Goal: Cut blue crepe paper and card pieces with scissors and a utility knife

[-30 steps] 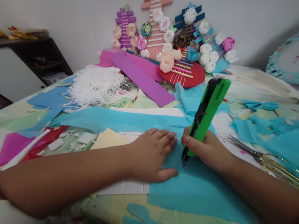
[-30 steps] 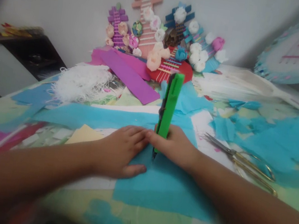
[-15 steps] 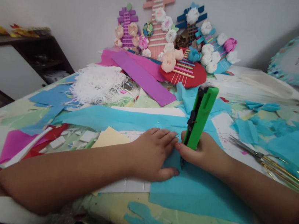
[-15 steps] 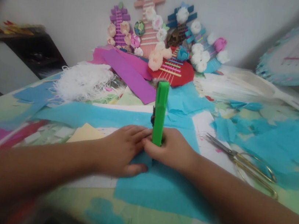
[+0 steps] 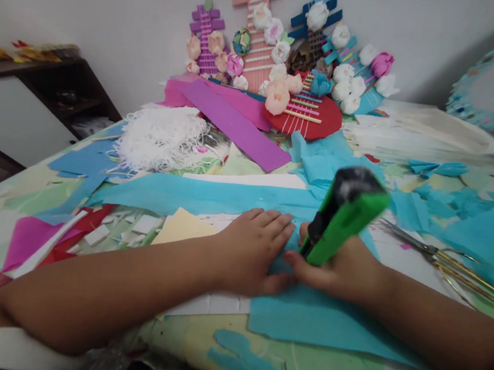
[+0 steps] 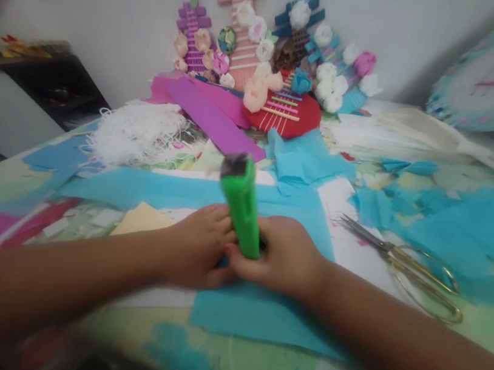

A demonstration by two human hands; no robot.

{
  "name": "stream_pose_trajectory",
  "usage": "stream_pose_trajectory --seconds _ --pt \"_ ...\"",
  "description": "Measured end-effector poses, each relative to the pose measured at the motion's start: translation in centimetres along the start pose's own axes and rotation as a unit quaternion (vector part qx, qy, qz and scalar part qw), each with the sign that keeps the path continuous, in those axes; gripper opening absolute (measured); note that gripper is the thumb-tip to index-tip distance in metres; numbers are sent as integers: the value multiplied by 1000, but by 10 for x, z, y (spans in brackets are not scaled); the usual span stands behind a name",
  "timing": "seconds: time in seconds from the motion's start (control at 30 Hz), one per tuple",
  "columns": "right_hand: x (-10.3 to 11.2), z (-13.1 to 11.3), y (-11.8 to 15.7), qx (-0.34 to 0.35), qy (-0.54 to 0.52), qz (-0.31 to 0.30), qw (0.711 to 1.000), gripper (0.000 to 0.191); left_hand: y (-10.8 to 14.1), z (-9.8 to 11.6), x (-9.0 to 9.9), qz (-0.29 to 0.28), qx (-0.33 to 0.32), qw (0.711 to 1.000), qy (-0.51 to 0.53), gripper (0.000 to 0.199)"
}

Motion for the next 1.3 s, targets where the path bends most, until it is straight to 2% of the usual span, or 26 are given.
stream_pose_trajectory --seconds 0.13,0.3,0.43,0.73,0.93,1.07,1.13,1.2,1.3 --pt "3 11 -6 -95 -83 20 992 27 0 1 1 -26 20 999 -18 70" --pt "7 15 -9 -158 -177 53 970 33 0 1 1 -44 14 998 -30 71" --pt "6 11 -8 -125 -188 10 974 29 0 1 1 -47 14 998 -25 70" --pt "3 3 -5 -87 -82 -18 993 17 0 2 -2 -15 22 1000 -2 65" --pt "1 -5 3 11 9 -21 1000 19 1 0 -1 -28 11 999 10 57" --pt "-1 -6 6 70 38 -16 997 19 1 1 -2 -31 2 1000 -4 60" --pt "-1 -3 4 37 10 -19 999 19 1 1 -2 -34 8 999 -10 61" --pt "1 2 0 -26 -41 -9 999 21 1 2 -1 -32 14 999 -17 63" --pt "4 8 -5 -101 -124 16 987 26 1 2 2 -40 9 999 -29 67"
Point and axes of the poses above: each hand's wrist, its own y-axis away from the middle knuckle, its own x-axis out of the back of the hand, z = x × y, the point moved 2 cm from there along -y, towards the middle knuckle, and after that the axes turned 12 degrees about -y, right-handed, at the moved point
